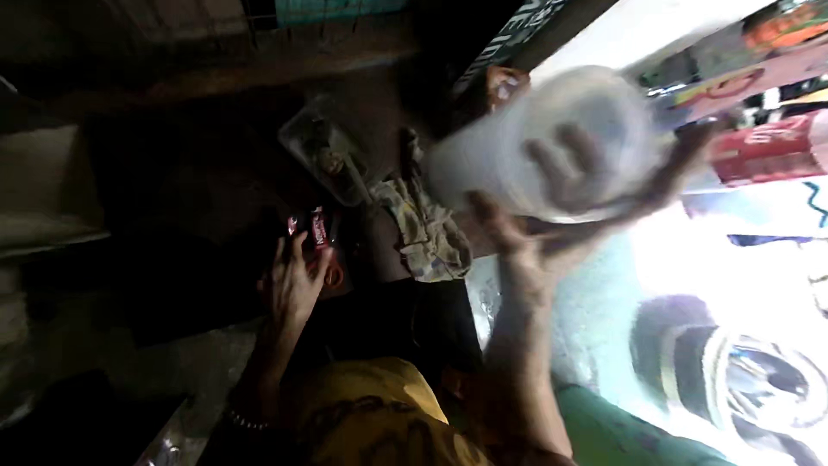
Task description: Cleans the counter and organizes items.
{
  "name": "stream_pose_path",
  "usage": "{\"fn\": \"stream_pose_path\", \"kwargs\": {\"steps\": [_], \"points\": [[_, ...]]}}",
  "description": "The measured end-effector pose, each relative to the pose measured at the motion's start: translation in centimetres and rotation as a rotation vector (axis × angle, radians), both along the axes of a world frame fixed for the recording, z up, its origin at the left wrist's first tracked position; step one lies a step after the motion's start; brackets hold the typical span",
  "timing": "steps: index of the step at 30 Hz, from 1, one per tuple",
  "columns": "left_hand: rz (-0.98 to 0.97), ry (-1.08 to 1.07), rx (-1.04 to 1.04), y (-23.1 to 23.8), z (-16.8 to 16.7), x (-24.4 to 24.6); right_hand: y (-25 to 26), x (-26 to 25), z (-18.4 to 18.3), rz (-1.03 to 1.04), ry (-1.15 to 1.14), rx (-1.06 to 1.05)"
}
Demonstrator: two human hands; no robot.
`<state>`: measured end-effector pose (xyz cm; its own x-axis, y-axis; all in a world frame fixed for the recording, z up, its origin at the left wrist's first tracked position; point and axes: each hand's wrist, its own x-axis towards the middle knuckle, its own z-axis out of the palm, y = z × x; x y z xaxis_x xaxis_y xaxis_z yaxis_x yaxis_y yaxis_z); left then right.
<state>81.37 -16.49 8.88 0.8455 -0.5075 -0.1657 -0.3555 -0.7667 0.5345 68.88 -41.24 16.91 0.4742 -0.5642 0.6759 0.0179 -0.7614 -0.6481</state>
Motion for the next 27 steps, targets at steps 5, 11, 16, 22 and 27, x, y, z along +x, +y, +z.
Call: {"fn": "stream_pose_path", "kwargs": {"steps": [5,11,16,22,27], "points": [[0.030,0.002,0.164,-3.3,0.4,-0.2,-10.8,-6.2,-4.1,-0.359,0.105,0.036],[-0.008,-0.097,0.185,-4.0,0.3,-0.6,-18.1,-5.1,-8.1,-0.654,0.063,0.338],[-0.051,-0.223,0.231,-4.5,-0.2,-0.8,-20.9,-5.4,-10.2,-0.532,0.060,0.139],[0.067,-0.123,0.182,-2.9,0.3,0.7,-18.5,-6.8,-7.9,-0.576,0.154,0.326],[0.383,0.407,-0.147,-1.5,1.8,3.8,-5.4,-7.1,-7.5,-0.326,0.358,0.167]]}}
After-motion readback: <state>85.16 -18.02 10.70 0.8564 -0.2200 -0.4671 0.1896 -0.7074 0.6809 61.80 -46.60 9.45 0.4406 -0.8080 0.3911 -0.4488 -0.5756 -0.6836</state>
